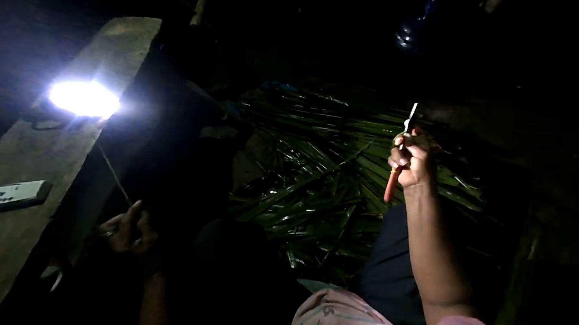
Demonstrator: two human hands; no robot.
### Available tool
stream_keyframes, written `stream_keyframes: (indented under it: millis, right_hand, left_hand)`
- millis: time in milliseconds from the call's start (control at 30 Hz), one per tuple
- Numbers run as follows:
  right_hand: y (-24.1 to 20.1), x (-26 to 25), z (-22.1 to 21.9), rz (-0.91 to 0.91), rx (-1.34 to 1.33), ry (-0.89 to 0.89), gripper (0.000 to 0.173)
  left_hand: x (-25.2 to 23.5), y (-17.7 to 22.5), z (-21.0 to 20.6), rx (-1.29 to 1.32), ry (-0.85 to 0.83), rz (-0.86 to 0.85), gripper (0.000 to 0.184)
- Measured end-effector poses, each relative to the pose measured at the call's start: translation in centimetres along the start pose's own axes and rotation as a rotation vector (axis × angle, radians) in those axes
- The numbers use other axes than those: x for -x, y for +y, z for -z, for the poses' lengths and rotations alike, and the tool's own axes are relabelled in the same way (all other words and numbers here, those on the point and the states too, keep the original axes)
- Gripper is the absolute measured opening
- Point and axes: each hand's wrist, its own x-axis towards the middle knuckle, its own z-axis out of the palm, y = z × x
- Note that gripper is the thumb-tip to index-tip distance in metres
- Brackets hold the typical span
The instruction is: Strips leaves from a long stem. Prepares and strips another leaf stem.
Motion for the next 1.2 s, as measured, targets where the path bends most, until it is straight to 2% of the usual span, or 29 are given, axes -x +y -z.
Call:
stream_keyframes:
  millis: [67, 167, 233, 367, 400, 500, 600, 733, 867, 1000, 1033, 1067, 1100, 1200]
  right_hand:
    - [1.8, 1.6, -1.8, -0.135, 0.108, -0.128, 0.030]
    - [5.0, 4.6, -4.8, -0.366, 0.263, -0.382, 0.030]
    - [6.5, 6.6, -6.6, -0.459, 0.352, -0.548, 0.029]
    - [9.1, 8.7, -8.0, -0.573, 0.251, -0.631, 0.042]
    - [9.3, 8.8, -8.1, -0.573, 0.219, -0.604, 0.039]
    - [9.8, 8.3, -8.2, -0.590, 0.119, -0.401, 0.016]
    - [9.8, 7.1, -7.6, -0.624, 0.148, -0.241, 0.015]
    - [8.9, 5.6, -6.9, -0.566, 0.227, -0.132, 0.018]
    - [8.3, 5.9, -6.9, -0.521, 0.233, -0.264, 0.020]
    - [9.3, 8.4, -8.5, -0.532, 0.202, -0.492, 0.011]
    - [9.6, 9.0, -8.9, -0.545, 0.188, -0.518, 0.023]
    - [9.9, 9.6, -9.3, -0.560, 0.173, -0.523, 0.036]
    - [10.2, 9.9, -9.6, -0.574, 0.163, -0.503, 0.040]
    - [10.5, 10.2, -10.0, -0.621, 0.137, -0.437, 0.038]
  left_hand:
    - [-0.6, 4.1, -2.8, 0.228, 0.030, 0.077, 0.032]
    - [0.5, 9.2, -7.4, 0.589, -0.025, 0.203, 0.034]
    - [1.6, 13.2, -10.0, 0.743, -0.065, 0.319, 0.039]
    - [5.3, 18.4, -12.5, 0.943, -0.297, 0.566, 0.027]
    - [6.2, 19.1, -12.8, 1.010, -0.337, 0.658, 0.022]
    - [7.9, 19.9, -13.1, 1.146, -0.434, 0.826, 0.013]
    - [7.7, 19.4, -12.5, 1.135, -0.492, 0.794, 0.017]
    - [7.0, 18.6, -11.7, 1.108, -0.409, 0.715, 0.014]
    - [7.5, 18.3, -12.1, 1.084, -0.313, 0.574, 0.010]
    - [8.2, 18.8, -12.4, 1.141, -0.318, 0.588, 0.009]
    - [8.3, 18.9, -12.4, 1.164, -0.324, 0.602, 0.009]
    - [8.4, 19.0, -12.3, 1.169, -0.326, 0.624, 0.009]
    - [8.4, 19.1, -12.2, 1.162, -0.328, 0.646, 0.008]
    - [8.4, 18.8, -11.5, 1.149, -0.357, 0.678, 0.008]
